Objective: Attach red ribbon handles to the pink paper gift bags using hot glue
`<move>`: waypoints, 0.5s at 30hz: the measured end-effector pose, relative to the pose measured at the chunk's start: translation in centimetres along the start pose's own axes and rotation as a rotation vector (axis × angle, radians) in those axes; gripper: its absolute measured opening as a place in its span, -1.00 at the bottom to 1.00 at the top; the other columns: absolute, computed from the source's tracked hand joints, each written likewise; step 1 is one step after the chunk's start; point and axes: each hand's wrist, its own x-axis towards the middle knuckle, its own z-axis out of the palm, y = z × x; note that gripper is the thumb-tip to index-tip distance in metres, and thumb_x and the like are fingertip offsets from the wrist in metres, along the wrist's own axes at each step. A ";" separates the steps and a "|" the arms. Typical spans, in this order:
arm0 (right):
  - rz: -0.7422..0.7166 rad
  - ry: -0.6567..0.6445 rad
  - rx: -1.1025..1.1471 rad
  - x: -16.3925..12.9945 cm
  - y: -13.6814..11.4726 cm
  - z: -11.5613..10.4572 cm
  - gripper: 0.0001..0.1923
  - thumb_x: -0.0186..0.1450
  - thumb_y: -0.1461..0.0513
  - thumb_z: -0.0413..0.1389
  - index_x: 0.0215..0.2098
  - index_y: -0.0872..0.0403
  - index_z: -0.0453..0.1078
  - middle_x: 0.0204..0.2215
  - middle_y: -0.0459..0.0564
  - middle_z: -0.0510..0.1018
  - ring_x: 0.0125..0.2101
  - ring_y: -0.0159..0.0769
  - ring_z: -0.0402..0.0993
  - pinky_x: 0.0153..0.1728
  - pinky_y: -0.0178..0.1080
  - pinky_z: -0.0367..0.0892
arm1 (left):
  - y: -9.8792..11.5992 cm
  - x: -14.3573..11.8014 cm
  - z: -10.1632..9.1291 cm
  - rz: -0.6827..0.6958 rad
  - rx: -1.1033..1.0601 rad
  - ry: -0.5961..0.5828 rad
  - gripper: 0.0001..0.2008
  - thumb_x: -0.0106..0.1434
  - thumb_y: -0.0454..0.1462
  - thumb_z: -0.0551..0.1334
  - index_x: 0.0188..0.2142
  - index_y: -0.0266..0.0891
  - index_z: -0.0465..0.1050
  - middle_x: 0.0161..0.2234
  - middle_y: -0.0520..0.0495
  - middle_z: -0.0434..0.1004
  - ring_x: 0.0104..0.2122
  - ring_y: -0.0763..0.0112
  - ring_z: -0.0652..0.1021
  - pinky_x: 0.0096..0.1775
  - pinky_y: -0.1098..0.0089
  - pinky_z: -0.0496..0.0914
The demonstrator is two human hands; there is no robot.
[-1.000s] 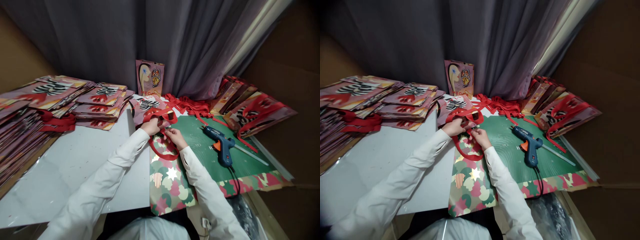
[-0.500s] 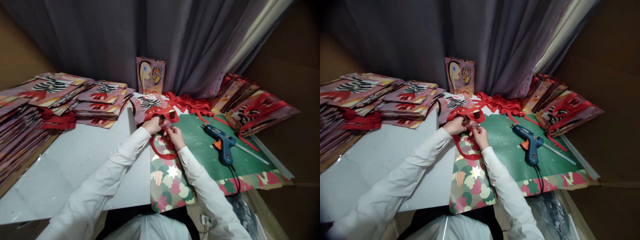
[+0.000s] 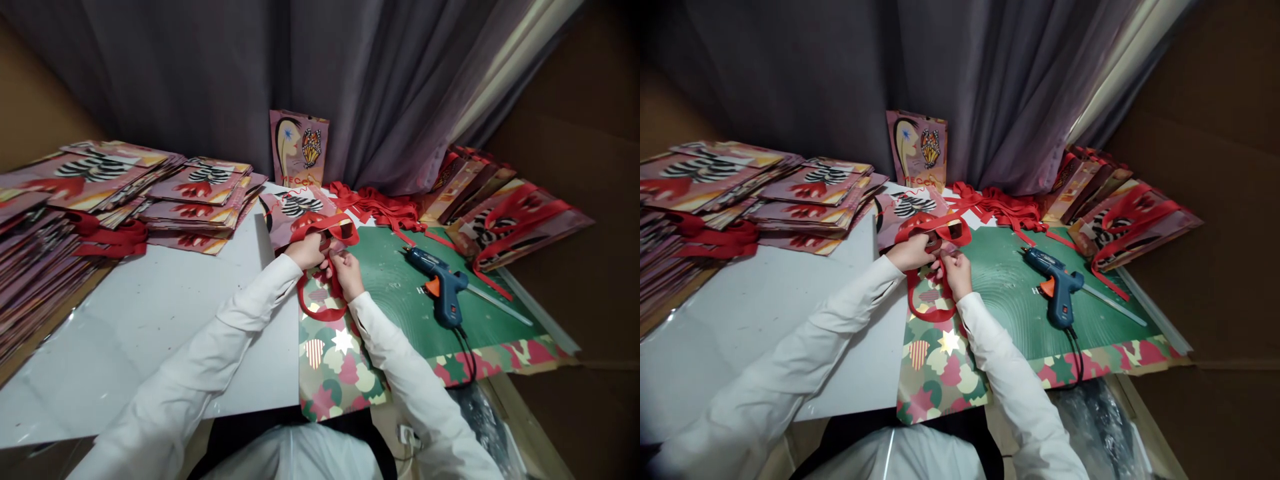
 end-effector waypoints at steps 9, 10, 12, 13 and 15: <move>0.018 0.133 -0.085 1.1 0.5 -0.7 -0.76 0.15 0.08 0.14 -0.39 0.05 0.24 -0.69 -0.16 0.45 -0.74 -0.48 0.27 -0.67 -0.37 0.25 | 0.3 -3.2 0.5 -0.015 0.220 0.043 -0.70 0.27 -0.28 0.11 -0.06 -0.33 0.46 -0.12 -0.36 0.57 -0.06 -0.04 0.55 -0.06 0.12 0.39; 0.021 0.148 -0.105 1.2 0.6 -0.7 -0.79 0.16 0.10 0.12 -0.37 0.06 0.25 -0.68 -0.15 0.46 -0.73 -0.46 0.28 -0.65 -0.35 0.27 | 0.1 -3.8 0.5 -0.027 0.247 0.052 -0.73 0.27 -0.34 0.09 -0.14 -0.38 0.50 -0.14 -0.42 0.56 -0.05 -0.09 0.53 -0.05 0.08 0.37; 0.021 0.183 -0.148 1.1 0.6 -0.7 -0.78 0.16 0.13 0.09 -0.31 0.09 0.28 -0.62 -0.08 0.48 -0.68 -0.39 0.33 -0.60 -0.29 0.33 | -0.5 -4.6 0.3 -0.038 0.279 0.058 -0.75 0.27 -0.41 0.07 -0.26 -0.43 0.54 -0.19 -0.45 0.57 -0.05 -0.08 0.53 -0.06 0.07 0.36; 0.014 0.207 -0.171 1.0 0.5 -0.7 -0.74 0.15 0.13 0.10 -0.25 0.11 0.28 -0.55 -0.02 0.51 -0.62 -0.34 0.39 -0.54 -0.24 0.37 | -0.8 -4.9 0.2 -0.039 0.285 0.061 -0.75 0.29 -0.40 0.07 -0.27 -0.42 0.54 -0.19 -0.42 0.57 -0.06 -0.02 0.53 -0.05 0.09 0.37; -0.030 0.282 -0.216 0.6 0.1 -0.8 -0.52 0.06 0.16 0.18 -0.09 0.15 0.22 -0.27 0.16 0.52 -0.36 -0.21 0.49 -0.30 -0.14 0.42 | -1.5 -5.1 0.1 -0.039 0.281 0.073 -0.78 0.33 -0.35 0.09 -0.20 -0.37 0.51 -0.17 -0.29 0.57 -0.06 0.13 0.53 -0.03 0.09 0.37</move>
